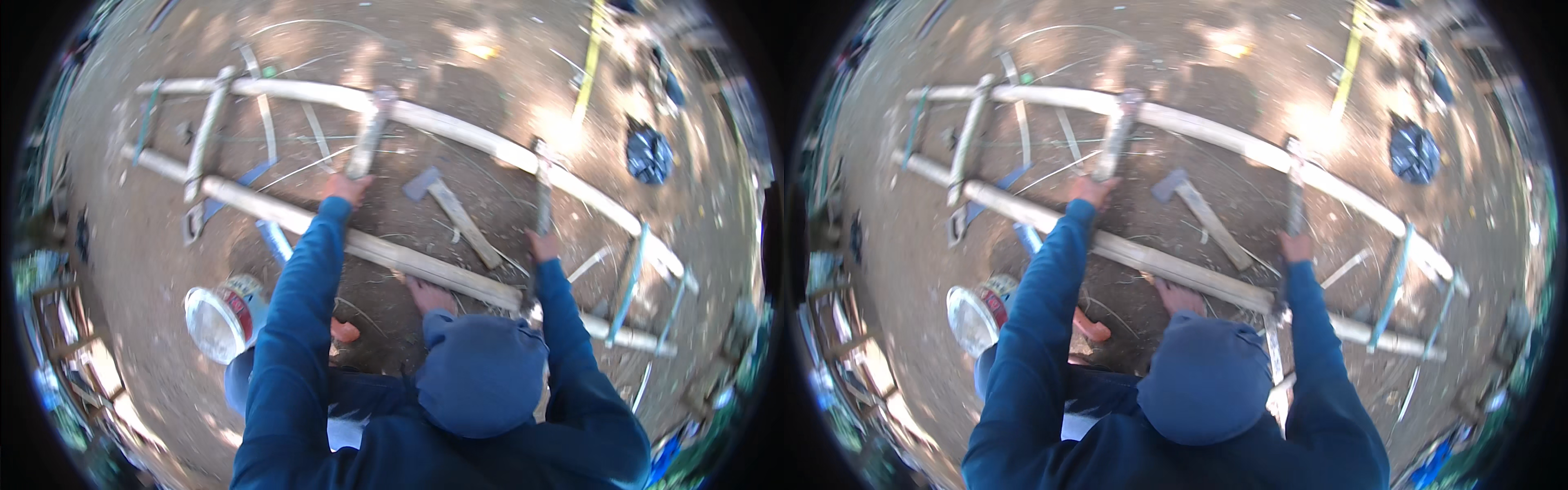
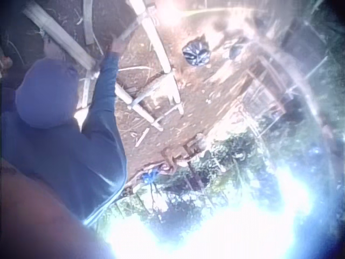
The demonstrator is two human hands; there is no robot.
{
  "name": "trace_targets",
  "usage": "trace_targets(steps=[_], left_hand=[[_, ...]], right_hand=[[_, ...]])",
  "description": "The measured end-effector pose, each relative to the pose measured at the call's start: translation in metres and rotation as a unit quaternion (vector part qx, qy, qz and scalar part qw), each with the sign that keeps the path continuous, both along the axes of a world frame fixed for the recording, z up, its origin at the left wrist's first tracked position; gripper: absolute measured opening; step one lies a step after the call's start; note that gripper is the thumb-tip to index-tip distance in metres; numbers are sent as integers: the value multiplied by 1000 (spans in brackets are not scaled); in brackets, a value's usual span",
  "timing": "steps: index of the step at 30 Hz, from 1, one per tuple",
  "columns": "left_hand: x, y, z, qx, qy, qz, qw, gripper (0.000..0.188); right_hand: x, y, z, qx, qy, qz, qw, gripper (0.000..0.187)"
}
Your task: The person is assembling a wooden ladder-like structure on the ground. They use a hammer to drive nails into the joints of the wooden frame, securing the crossbars to the side rails. The person occasionally reaches into a bucket to retrieve nails.
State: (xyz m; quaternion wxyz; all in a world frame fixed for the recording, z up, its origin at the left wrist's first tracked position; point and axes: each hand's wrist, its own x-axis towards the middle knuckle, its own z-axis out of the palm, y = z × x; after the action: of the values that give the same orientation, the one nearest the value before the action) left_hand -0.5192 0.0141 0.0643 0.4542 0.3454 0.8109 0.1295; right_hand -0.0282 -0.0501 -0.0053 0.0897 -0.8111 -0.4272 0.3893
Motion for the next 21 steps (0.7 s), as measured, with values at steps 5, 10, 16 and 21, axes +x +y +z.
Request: trace_targets(steps=[5, 10, 16, 21], left_hand=[[-30, -15, 1, -11, -200, 23, 980, 41], [-28, -33, 2, -30, -36, 2, 999, 41], [-34, -46, 10, -26, -56, -36, 997, 43], [-34, -51, 7, 10, 58, -41, 997, 46]], right_hand=[[-25, -25, 57, -106, 311, -132, 935, 36], [-42, -37, 39, 2, 166, -154, 974, 30], [-17, -53, 27, -57, 261, -146, 952, 27], [-34, -57, 24, 66, 127, -148, 979, 24]])
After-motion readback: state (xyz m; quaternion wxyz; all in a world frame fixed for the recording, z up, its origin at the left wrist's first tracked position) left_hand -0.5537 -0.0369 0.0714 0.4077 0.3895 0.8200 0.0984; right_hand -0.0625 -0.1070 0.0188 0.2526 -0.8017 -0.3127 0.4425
